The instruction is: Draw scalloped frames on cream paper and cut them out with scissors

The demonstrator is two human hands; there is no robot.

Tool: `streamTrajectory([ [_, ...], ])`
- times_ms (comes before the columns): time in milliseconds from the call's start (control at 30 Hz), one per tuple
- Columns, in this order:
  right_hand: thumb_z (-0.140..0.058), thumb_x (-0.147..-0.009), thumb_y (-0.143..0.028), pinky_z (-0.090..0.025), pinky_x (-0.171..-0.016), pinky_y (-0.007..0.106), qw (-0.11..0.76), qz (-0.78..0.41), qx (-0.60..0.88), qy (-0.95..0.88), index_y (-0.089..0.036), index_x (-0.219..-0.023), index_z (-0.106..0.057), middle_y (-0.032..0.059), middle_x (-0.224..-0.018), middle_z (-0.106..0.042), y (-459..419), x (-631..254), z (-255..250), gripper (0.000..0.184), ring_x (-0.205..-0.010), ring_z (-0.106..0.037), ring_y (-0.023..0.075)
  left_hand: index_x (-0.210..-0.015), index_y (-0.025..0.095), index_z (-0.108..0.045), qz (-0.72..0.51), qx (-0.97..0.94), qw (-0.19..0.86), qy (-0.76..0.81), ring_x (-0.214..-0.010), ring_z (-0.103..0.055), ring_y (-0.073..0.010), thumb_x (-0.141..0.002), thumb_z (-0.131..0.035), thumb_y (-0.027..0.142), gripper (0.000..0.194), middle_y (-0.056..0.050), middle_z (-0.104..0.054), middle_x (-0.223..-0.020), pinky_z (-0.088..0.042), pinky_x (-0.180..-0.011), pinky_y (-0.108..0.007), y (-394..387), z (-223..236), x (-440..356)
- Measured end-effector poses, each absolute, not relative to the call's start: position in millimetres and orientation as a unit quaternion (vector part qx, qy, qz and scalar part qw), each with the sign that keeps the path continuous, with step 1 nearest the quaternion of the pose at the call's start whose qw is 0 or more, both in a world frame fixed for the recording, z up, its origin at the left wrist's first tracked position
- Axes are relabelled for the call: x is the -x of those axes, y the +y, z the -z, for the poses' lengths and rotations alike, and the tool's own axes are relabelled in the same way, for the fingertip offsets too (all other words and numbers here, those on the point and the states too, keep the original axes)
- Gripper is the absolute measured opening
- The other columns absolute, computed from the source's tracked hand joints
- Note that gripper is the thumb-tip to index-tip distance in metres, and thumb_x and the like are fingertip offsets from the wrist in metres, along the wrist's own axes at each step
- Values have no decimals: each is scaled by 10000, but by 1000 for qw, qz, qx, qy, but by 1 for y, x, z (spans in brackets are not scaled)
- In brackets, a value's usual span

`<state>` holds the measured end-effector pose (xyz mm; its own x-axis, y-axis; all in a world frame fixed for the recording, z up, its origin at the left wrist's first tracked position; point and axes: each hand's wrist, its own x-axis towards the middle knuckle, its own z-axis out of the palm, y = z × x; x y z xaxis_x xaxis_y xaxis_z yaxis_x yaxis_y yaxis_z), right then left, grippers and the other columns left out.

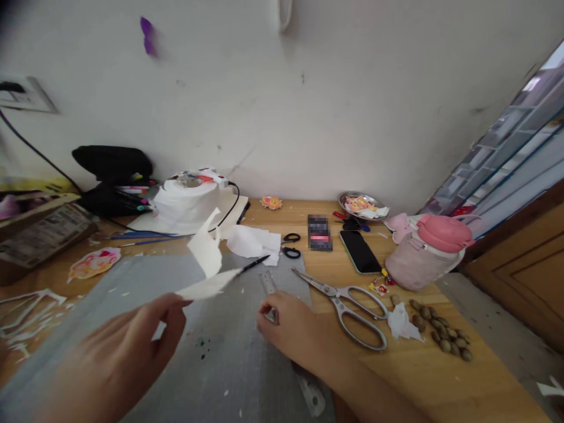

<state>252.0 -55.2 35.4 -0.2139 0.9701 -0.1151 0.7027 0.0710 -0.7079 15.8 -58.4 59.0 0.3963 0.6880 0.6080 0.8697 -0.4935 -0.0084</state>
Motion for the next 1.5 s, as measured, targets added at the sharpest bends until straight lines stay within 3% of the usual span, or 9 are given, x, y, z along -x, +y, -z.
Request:
streamTrajectory([
  [200, -535, -818, -413, -333, -513, 223, 342, -675, 491, -432, -167, -748, -618, -15, -629, -545, -45, -249, -26, 268, -524, -464, 102, -886, 220, -578, 315, 887, 128, -314, -627, -656, -171, -896, -405, 129, 195, -31, -705, -719, -506, -587, -263, -59, -40, -32],
  [333, -575, -791, -408, -356, -500, 214, 376, -726, 445, -365, -159, -746, -620, 7, -662, -582, -43, -252, -22, 257, -535, -498, 102, -891, 213, -545, 348, 882, 31, -316, -638, -642, -171, -884, -425, 143, 140, -22, -668, -697, -510, -617, -269, -51, -35, -39],
  [600, -618, -731, -309, -330, -521, 210, 394, -647, 514, -403, -174, -715, -568, -49, -594, -520, -44, -252, -17, 144, -517, -450, 85, -989, 228, -485, 379, 721, -365, -451, -793, -634, -197, -835, -464, 293, 169, -53, -642, -887, -535, -722, -320, -49, -16, -47],
  [767, -583, -791, -336, -342, -559, 219, 356, -579, 523, -514, -164, -725, -582, -45, -612, -518, -47, -250, -11, 185, -554, -452, 95, -1213, 246, -355, 391, 614, -524, -441, -893, -622, -208, -808, -515, 356, 449, -72, -599, -1108, -534, -778, -339, -44, -9, -53],
  [867, -581, -804, -333, -372, -589, 225, 338, -577, 511, -540, -156, -769, -598, -28, -664, -557, -49, -249, -11, 181, -584, -476, 100, -1264, 228, -314, 403, 578, -550, -449, -956, -603, -215, -761, -551, 352, 570, -90, -547, -1199, -525, -817, -340, -38, -8, -52],
  [1167, -538, -842, -321, -423, -613, 223, 274, -540, 521, -602, -151, -832, -624, 18, -763, -640, -55, -243, -6, 191, -638, -553, 114, -1306, 251, -263, 446, 559, -549, -433, -909, -629, -196, -749, -561, 268, 632, -89, -555, -1188, -541, -764, -318, -23, -4, -42],
  [1333, -454, -904, -376, -407, -636, 252, 217, -438, 571, -659, -151, -770, -641, 55, -754, -671, -46, -264, -32, 322, -697, -600, 161, -1254, 223, -325, 481, 522, -506, -490, -820, -641, -197, -725, -573, 271, 586, -26, -617, -917, -533, -720, -322, -9, -9, -37],
  [1433, -474, -880, -480, -369, -615, 283, 60, -249, 680, -687, -171, -788, -661, 81, -815, -699, -43, -299, -56, 373, -746, -626, 221, -1174, 208, -443, 485, 515, -491, -508, -778, -631, -200, -712, -611, 303, 500, -7, -612, -847, -516, -679, -303, -4, -11, -34],
  [1500, -543, -832, -434, -365, -625, 304, -30, -147, 747, -648, -161, -826, -668, 121, -881, -707, -45, -328, -63, 301, -813, -640, 275, -1153, 203, -474, 488, 509, -487, -514, -769, -626, -205, -695, -624, 317, 495, -11, -619, -854, -514, -668, -307, -2, -10, -32],
])
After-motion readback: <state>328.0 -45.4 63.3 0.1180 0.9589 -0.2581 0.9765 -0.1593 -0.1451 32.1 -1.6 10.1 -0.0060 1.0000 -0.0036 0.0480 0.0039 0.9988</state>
